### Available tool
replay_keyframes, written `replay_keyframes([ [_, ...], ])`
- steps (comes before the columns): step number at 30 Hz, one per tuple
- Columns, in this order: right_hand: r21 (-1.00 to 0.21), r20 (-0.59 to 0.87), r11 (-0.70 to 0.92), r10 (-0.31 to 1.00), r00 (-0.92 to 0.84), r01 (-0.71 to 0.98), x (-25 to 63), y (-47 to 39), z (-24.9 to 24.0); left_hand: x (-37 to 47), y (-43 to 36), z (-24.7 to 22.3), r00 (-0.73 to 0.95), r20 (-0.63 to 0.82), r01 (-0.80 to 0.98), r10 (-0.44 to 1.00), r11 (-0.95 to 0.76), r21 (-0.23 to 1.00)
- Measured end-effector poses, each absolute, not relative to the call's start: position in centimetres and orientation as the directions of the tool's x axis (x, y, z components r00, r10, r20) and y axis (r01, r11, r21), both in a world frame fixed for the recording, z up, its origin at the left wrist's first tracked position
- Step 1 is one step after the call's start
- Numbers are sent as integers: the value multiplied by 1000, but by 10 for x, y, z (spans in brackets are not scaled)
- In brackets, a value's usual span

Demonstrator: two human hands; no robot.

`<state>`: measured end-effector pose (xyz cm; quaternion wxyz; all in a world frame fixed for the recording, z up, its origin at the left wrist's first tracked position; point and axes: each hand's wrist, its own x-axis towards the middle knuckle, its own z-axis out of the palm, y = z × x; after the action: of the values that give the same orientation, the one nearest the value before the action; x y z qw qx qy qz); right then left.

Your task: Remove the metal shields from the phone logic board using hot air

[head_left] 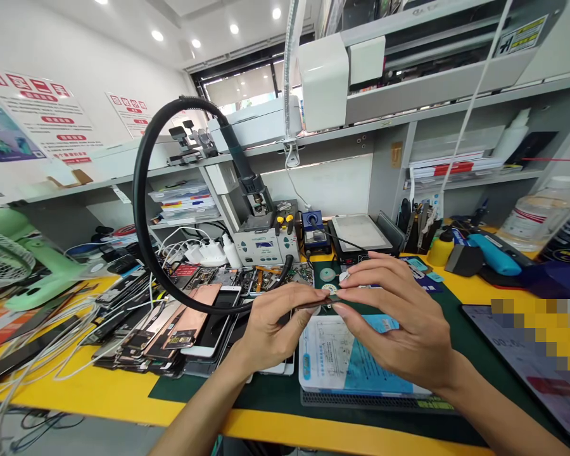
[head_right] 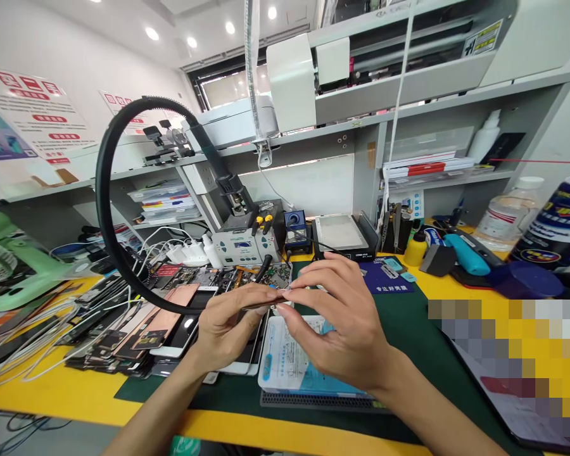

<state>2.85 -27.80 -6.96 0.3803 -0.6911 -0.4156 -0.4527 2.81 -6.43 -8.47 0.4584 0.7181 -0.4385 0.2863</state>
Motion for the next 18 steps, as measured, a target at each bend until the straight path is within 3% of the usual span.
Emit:
replay_keyframes([
  [11, -241, 926, -377, 187, 329, 894, 27, -275, -69, 23, -68, -85, 505, 794, -861, -338, -262, 435],
  [18, -322, 899, -371, 169, 404, 871, 29, -275, -72, 21, -67, -90, 619, 708, -784, -339, -321, 532],
])
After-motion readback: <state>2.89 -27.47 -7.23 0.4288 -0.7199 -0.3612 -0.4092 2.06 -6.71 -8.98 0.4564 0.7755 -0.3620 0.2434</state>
